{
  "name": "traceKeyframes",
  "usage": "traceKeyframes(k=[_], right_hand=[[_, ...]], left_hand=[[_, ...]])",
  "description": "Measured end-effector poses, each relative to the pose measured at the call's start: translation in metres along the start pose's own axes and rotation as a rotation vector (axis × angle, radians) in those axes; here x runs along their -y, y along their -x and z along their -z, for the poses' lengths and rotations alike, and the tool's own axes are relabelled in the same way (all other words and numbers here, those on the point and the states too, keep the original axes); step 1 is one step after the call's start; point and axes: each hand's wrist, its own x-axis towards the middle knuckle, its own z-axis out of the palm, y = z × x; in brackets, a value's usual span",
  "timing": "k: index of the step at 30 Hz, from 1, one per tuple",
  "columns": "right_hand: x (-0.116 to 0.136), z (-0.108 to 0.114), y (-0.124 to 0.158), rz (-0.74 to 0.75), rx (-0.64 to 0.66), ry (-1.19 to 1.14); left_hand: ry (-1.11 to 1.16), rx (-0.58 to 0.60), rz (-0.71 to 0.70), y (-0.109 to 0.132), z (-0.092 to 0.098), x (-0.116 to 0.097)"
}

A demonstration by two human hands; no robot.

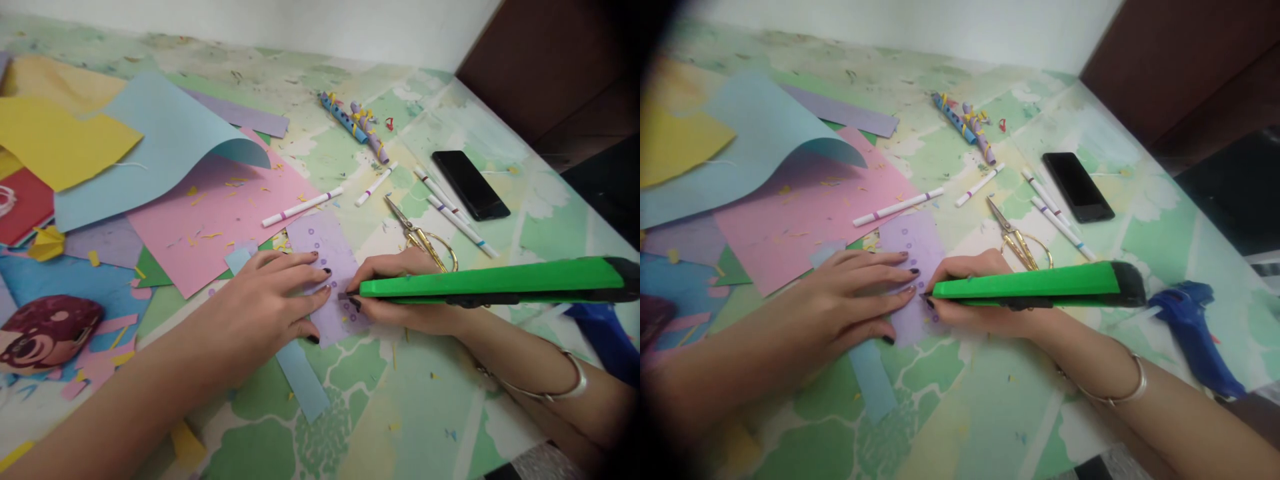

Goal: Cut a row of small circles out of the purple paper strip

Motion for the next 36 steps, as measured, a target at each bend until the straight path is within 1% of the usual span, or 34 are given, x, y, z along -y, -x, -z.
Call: traceKeyframes(k=[3,6,11,16,18,23,26,31,33,36], right_hand=[[0.000,-0.001,0.000,0.007,-0.019,0.028],[-0.003,-0.003,0.001,0.031,-0.036,0.030],[-0.008,-0.004,0.002,0.062,-0.042,0.009],[-0.007,-0.004,0.001,0.053,-0.073,0.031],[-0.006,-0.004,0.001,0.043,-0.063,0.027],[0.000,-0.001,0.004,0.034,-0.007,0.032],[0.001,-0.001,0.005,0.034,-0.016,0.061],[-0.005,0.001,0.002,0.005,-0.075,0.071],[-0.007,0.003,0.001,-0.022,-0.057,0.070],[-0.008,0.005,0.001,-0.016,-0.018,0.023]], left_hand=[[0.016,0.016,0.027,0.000,0.002,-0.001],[0.002,0.015,0.021,0.001,0.002,-0.002],[-0.040,-0.051,-0.046,0.002,-0.001,0.000],[-0.001,-0.088,-0.082,0.006,-0.004,0.004],[-0.008,-0.097,-0.093,0.006,-0.004,0.004],[-0.120,-0.109,-0.109,0.004,-0.006,0.002],[-0.185,-0.139,-0.118,0.002,-0.008,0.000],[-0.265,-0.244,-0.084,-0.003,-0.014,-0.011],[-0.260,-0.272,-0.067,-0.005,-0.014,-0.015],[-0.244,-0.277,-0.052,-0.007,-0.013,-0.017]])
